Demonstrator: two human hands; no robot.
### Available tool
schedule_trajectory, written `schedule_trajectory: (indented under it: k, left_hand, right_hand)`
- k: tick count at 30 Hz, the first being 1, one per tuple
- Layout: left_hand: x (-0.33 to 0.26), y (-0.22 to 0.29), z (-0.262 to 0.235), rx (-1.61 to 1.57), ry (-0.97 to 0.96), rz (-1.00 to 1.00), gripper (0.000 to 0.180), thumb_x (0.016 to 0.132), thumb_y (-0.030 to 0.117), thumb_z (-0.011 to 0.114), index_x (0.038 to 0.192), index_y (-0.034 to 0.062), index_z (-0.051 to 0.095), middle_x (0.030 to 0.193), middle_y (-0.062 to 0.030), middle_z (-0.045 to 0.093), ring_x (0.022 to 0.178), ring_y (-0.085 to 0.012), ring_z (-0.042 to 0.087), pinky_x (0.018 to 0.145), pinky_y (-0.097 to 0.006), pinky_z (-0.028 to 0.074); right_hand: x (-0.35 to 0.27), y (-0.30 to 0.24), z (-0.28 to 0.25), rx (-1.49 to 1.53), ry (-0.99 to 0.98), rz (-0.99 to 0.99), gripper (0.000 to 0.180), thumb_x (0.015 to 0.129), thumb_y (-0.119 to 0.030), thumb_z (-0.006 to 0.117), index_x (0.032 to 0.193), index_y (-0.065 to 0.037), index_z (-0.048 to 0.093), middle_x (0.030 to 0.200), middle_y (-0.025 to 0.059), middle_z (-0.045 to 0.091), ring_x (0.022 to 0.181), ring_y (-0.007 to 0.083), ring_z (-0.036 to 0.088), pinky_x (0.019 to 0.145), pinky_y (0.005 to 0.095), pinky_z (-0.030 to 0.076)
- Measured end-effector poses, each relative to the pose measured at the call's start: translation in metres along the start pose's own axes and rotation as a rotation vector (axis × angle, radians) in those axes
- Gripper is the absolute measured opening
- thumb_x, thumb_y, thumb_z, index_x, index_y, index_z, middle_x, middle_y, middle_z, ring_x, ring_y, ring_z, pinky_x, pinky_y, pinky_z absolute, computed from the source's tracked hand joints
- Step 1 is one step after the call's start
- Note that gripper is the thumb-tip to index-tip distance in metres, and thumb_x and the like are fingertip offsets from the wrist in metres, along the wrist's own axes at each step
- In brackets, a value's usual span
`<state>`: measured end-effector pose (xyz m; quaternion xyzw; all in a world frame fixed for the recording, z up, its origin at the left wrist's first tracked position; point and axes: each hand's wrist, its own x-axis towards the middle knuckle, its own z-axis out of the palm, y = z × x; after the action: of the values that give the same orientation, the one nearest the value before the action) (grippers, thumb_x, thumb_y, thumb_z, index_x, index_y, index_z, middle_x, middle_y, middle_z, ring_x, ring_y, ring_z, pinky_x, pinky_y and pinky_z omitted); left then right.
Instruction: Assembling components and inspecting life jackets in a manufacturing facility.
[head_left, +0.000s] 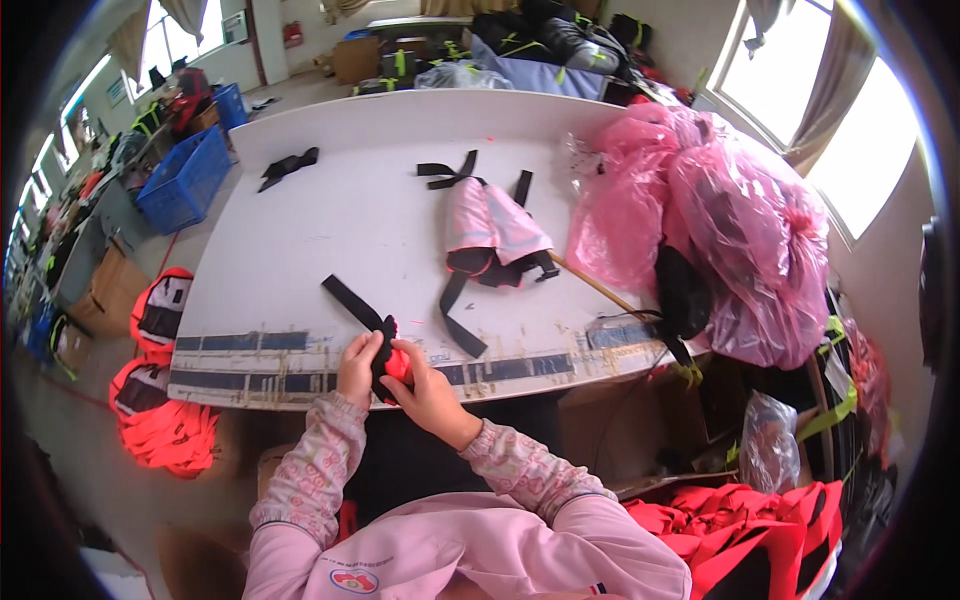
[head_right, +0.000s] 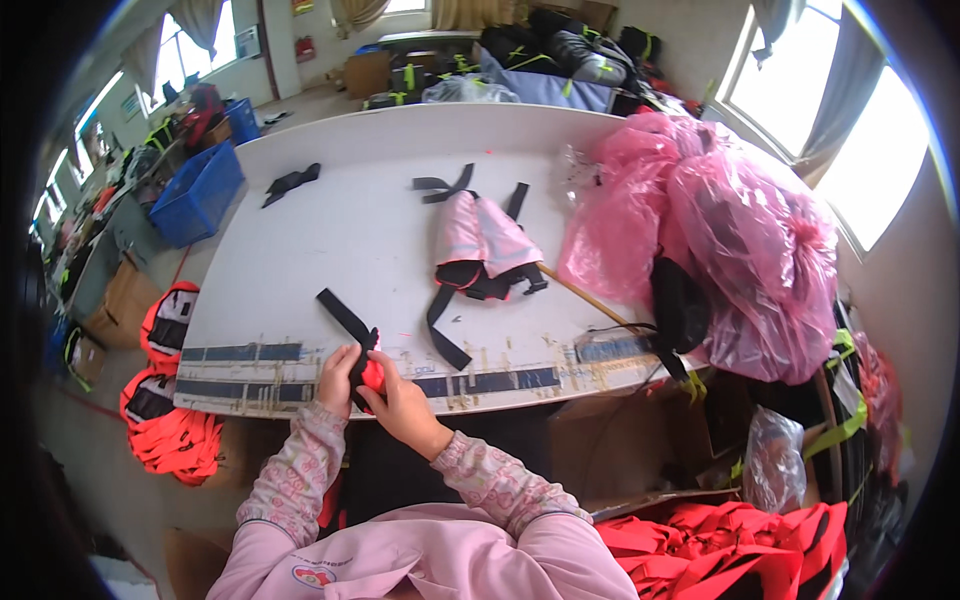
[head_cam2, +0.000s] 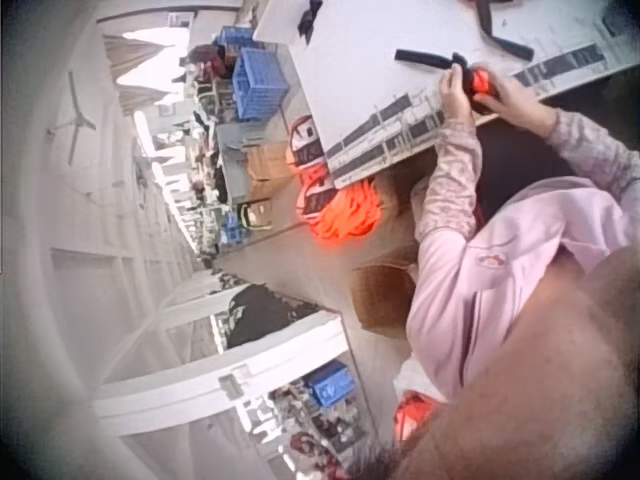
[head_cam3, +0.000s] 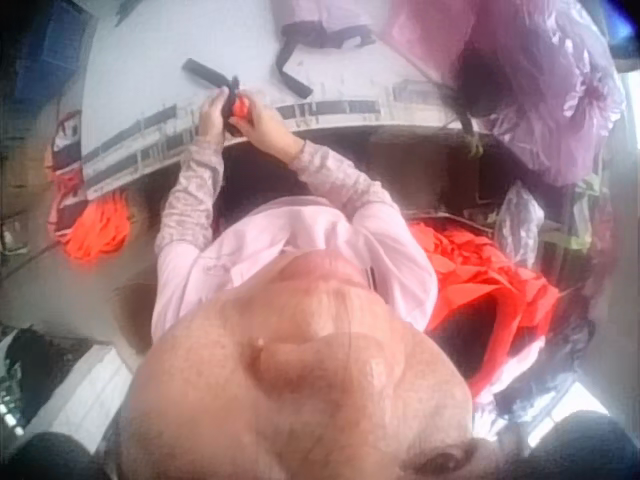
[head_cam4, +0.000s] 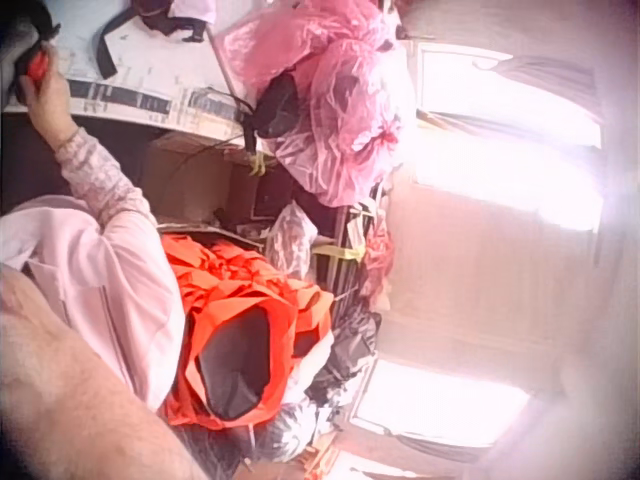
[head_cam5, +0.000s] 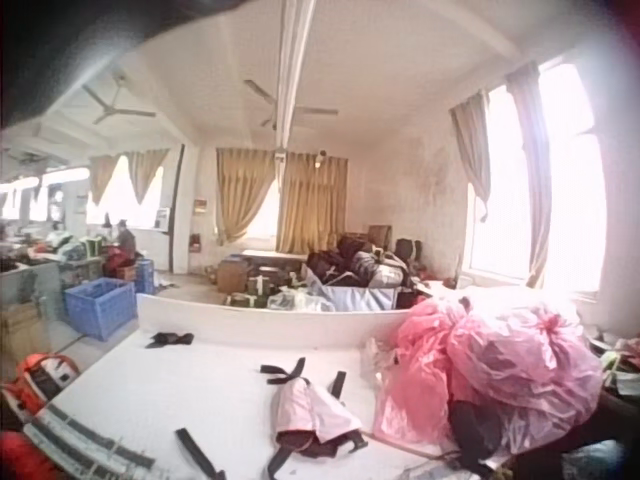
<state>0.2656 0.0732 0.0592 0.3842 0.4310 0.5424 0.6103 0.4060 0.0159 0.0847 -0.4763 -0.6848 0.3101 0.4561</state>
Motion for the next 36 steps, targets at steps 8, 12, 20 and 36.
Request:
schedule_trajectory:
  k: [8, 12, 20, 36]
  left_hand:
    - [0.04, 0.01, -0.037, 0.711, 0.332, 0.584, 0.03, 0.081, 0.02, 0.067, 0.067, 0.0001, 0.049, 0.057, -0.007, 0.05, 0.053, -0.0121, 0.044, 0.052, -0.031, 0.04]
    - [0.053, 0.025, -0.081, 0.853, 0.468, 0.679, 0.033, 0.08, 0.023, 0.068, 0.067, -0.0006, 0.049, 0.056, -0.0094, 0.049, 0.052, -0.0159, 0.044, 0.051, -0.033, 0.04]
    - [0.068, 0.07, -0.158, 0.857, 0.638, 0.688, 0.035, 0.078, 0.025, 0.068, 0.066, 0.0003, 0.048, 0.055, -0.0087, 0.047, 0.052, -0.0167, 0.04, 0.052, -0.034, 0.039]
    - [0.006, 0.082, -0.203, 0.762, -0.177, -0.061, 0.024, 0.085, 0.025, 0.065, 0.08, 0.0016, 0.062, 0.077, 0.0024, 0.062, 0.073, -0.0068, 0.055, 0.069, -0.022, 0.044]
  right_hand:
    - [0.003, 0.016, 0.038, 0.034, -0.048, 0.139, 0.057, 0.084, -0.031, 0.064, 0.124, 0.001, 0.039, 0.087, 0.0283, 0.061, 0.082, 0.0443, 0.061, 0.068, 0.0435, 0.049]
    - [0.007, 0.009, 0.038, 0.126, -0.342, 0.243, 0.039, 0.089, -0.034, 0.056, 0.088, 0.005, 0.058, 0.07, 0.0216, 0.06, 0.062, 0.0312, 0.059, 0.06, 0.04, 0.045]
    - [-0.011, -0.041, 0.04, 0.4, -0.443, 0.124, 0.036, 0.093, -0.028, 0.051, 0.073, 0.002, 0.055, 0.058, 0.0092, 0.052, 0.056, 0.0164, 0.048, 0.056, 0.0338, 0.041]
    - [-0.021, -0.043, 0.018, -0.237, -0.505, -0.259, 0.03, 0.086, -0.027, 0.056, 0.072, 0.0, 0.058, 0.065, 0.0224, 0.059, 0.063, 0.0407, 0.059, 0.058, 0.0476, 0.048]
